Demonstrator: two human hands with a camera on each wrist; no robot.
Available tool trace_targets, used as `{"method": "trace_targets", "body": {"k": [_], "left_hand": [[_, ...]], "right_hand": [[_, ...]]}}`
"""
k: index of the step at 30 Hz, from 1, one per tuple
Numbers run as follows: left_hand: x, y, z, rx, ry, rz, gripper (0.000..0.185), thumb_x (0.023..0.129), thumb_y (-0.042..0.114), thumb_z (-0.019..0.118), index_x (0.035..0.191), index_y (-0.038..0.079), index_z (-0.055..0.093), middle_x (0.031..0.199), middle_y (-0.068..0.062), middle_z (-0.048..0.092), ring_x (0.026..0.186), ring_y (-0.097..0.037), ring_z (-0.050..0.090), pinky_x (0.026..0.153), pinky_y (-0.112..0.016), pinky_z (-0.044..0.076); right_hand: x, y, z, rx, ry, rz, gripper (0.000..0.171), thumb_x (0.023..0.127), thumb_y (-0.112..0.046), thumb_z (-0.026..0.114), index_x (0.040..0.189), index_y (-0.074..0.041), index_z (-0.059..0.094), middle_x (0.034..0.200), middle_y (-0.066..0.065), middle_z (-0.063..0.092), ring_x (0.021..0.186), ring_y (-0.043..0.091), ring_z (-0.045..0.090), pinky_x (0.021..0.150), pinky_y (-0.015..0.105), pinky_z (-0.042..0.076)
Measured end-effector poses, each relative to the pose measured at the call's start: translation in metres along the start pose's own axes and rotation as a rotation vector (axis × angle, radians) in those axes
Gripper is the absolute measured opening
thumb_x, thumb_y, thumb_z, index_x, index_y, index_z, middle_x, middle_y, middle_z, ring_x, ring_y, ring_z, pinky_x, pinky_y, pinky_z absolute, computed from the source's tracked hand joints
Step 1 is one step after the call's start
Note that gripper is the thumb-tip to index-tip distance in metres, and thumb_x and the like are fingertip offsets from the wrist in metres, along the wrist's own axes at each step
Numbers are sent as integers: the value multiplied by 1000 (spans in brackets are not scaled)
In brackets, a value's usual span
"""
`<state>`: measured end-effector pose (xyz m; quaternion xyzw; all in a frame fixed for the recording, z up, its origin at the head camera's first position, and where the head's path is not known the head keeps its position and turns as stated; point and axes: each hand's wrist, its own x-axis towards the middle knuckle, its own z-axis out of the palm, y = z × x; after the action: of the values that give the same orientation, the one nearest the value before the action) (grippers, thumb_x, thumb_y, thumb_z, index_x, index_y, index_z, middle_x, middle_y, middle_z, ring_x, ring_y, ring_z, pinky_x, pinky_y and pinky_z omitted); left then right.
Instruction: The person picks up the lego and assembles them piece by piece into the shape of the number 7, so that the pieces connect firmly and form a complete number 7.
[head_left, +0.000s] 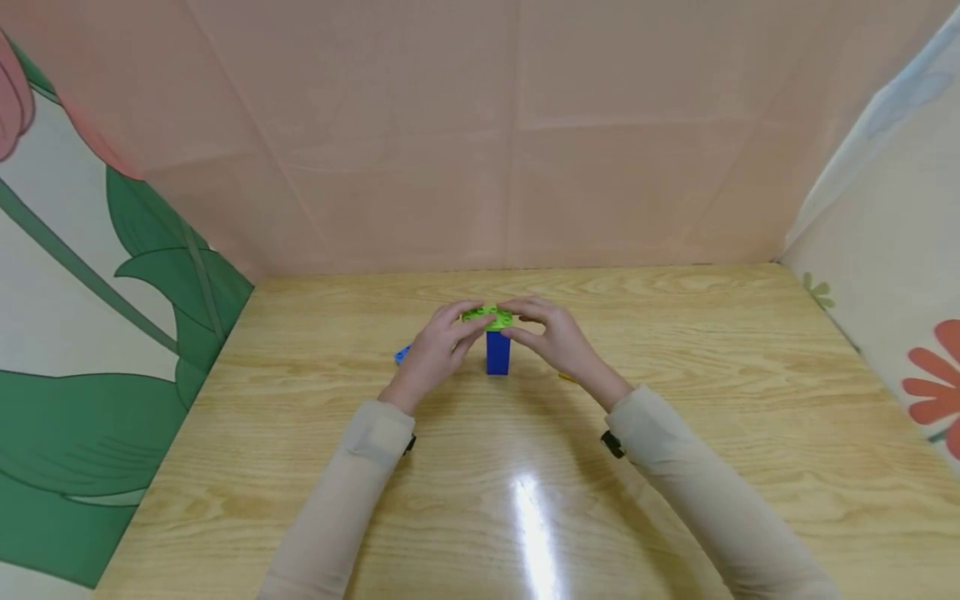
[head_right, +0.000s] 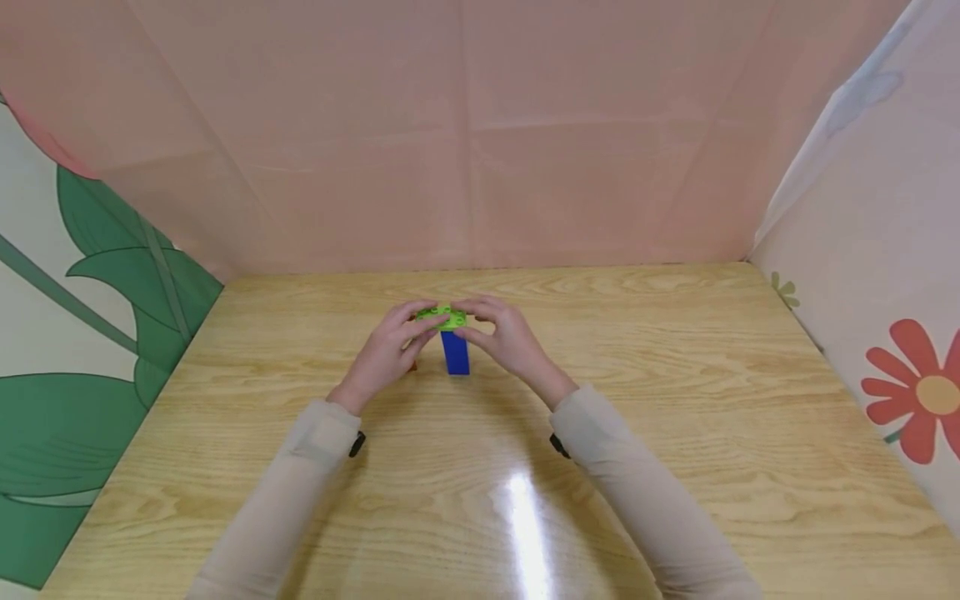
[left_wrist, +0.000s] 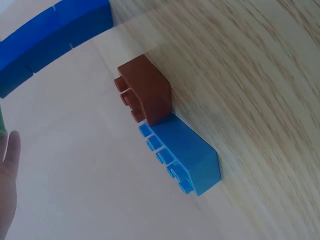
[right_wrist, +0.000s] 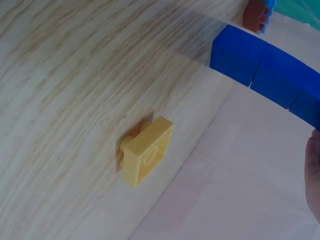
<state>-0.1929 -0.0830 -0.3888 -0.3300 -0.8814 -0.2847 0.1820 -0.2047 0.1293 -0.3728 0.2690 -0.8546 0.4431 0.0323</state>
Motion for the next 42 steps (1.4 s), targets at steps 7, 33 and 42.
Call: {"method": "trace_targets", "body": {"k": [7,33,42], "left_hand": [[-1,-3,1,67,-13,46,39,93,0,57,128,17,63,134,-13,55,126,-31,51,99,-38,52],[2,4,-6,24,-100,9,41,96,-2,51,128,19,62,134,-12,53,127,-32,48,102,-42,49],[1,4,-5,23,-106,-16,38,97,2,52,129,20,62,135,-10,52,128,-30,47,102,-40,49]], "right_hand": [[1,2,-1,-42,4,-23,36,87,-12,69,122,-6,65,124,14,64,118,33,59,100,48,50],[1,8,-1,14,-15,0,38,87,-12,68,124,-7,63,125,13,62,119,31,58,103,47,48],[0,9,0,47,-23,23,37,88,-11,68,125,-7,63,126,13,61,118,33,58,102,47,49]]}}
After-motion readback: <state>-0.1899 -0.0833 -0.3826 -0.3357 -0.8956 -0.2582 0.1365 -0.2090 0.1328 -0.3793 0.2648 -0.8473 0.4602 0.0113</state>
